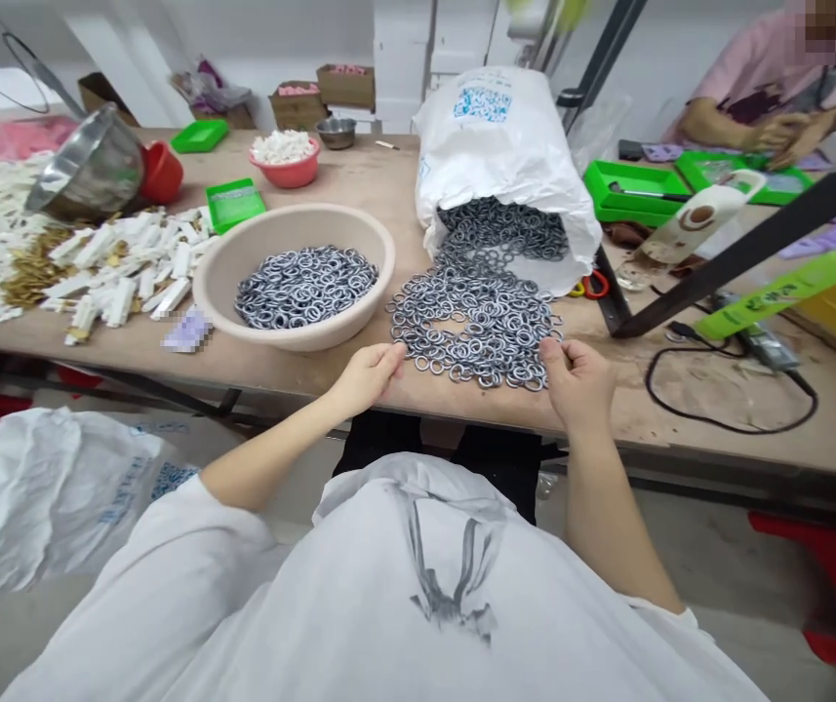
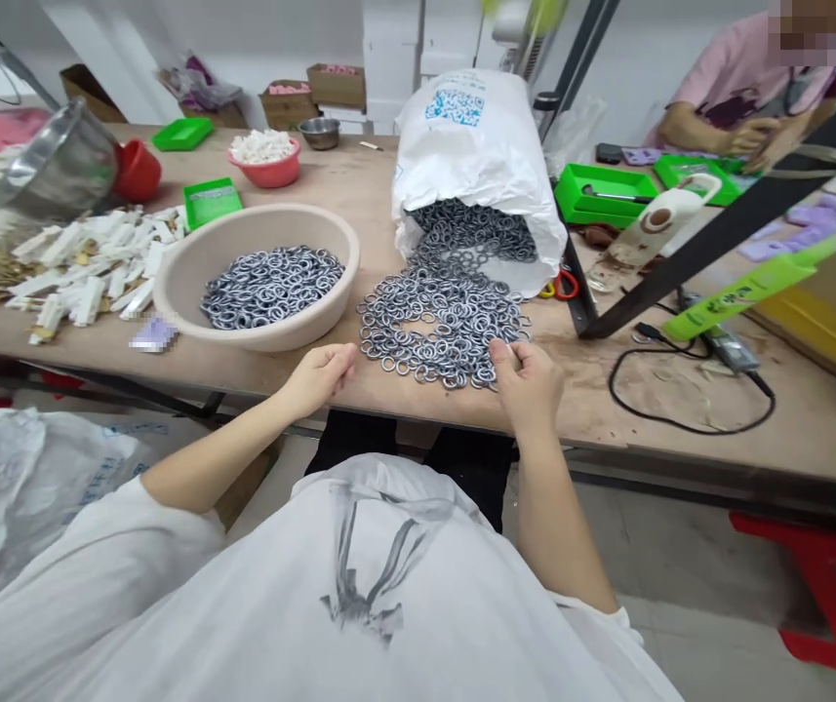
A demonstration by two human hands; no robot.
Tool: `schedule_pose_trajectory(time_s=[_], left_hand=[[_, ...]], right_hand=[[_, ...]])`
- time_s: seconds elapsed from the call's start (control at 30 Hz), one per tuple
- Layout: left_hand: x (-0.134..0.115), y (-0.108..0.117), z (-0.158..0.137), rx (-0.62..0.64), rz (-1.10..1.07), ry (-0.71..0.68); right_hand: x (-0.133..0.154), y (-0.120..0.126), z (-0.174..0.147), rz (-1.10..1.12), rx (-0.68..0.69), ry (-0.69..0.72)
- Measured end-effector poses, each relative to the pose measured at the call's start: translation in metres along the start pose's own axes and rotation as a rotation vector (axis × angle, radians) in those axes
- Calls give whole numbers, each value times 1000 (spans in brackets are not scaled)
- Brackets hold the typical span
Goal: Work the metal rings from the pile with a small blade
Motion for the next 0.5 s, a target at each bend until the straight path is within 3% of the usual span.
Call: schedule_pose_trajectory(time_s=[0.13,0.3,0.4,0.47,0.5], left_hand=[[-6,-16,30,38,-302,26],[-26,-28,39,165,-421,-60],[-70,-42,27,314,-378,-256],[-111,-66,4,517,-153,-561],[-126,-84,-11,649,88,-729]], right_hand=[[-4,1,6,-26,0,-12],[-8,-4,17,-27,8,-20],[-13,-11,25,-23,21,-27],[-16,-19,29,-24,42,-29],[-17,-24,30,-20,52,-26]])
Point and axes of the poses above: each hand's wrist, its own z-axis towards the middle knuckle, its own y-axis out of the back of the hand, x = y × z, the point moved 6 cm from there along z, towards the middle knuckle
